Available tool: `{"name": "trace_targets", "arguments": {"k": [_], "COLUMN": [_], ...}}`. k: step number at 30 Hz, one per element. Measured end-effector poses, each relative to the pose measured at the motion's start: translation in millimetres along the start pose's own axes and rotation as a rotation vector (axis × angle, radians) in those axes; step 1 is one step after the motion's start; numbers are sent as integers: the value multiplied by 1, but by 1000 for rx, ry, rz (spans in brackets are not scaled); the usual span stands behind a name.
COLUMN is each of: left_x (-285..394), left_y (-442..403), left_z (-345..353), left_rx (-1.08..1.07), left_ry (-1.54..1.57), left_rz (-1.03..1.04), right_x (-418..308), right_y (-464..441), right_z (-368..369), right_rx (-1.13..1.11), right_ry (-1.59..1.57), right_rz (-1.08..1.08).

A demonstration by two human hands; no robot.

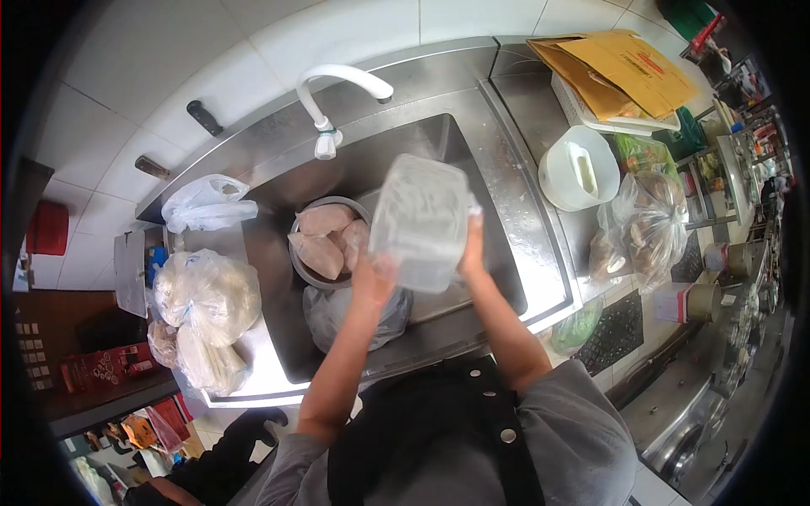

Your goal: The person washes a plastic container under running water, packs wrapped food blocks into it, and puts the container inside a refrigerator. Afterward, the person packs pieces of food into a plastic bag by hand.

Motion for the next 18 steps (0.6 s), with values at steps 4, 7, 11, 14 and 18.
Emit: {"name": "trace_targets", "arguments": {"k": [4, 7, 11, 14, 18], "left_x": [17, 32, 25, 17, 25], "left_y": [14, 3, 15, 32, 28], "left_z": [40, 37, 46, 57, 51], "left_rx": [-72, -137, -184, -141, -205], "left_ry": [104, 27, 84, -138, -207], "left_rz": [47, 84, 57, 184, 207], "right_x": [-17, -36, -64, -68, -78], "right_y": [47, 71, 102, 115, 107], "right_z": [9, 30, 65, 106, 112], "right_rx": [-35, -61, -149, -364, -513], "right_ry": [302, 495, 924, 1136, 1128], "right_rz": [-267, -442, -802, -935, -955]}}
Point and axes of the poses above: each hand's wrist, its own y-axis away from the middle knuckle, its own z-axis out of the palm, x = y × z, the point moved 5 cm from there along -y, towards the middle knuckle, and after that the axes turned 4 degrees about x, right-handed, at the moved point
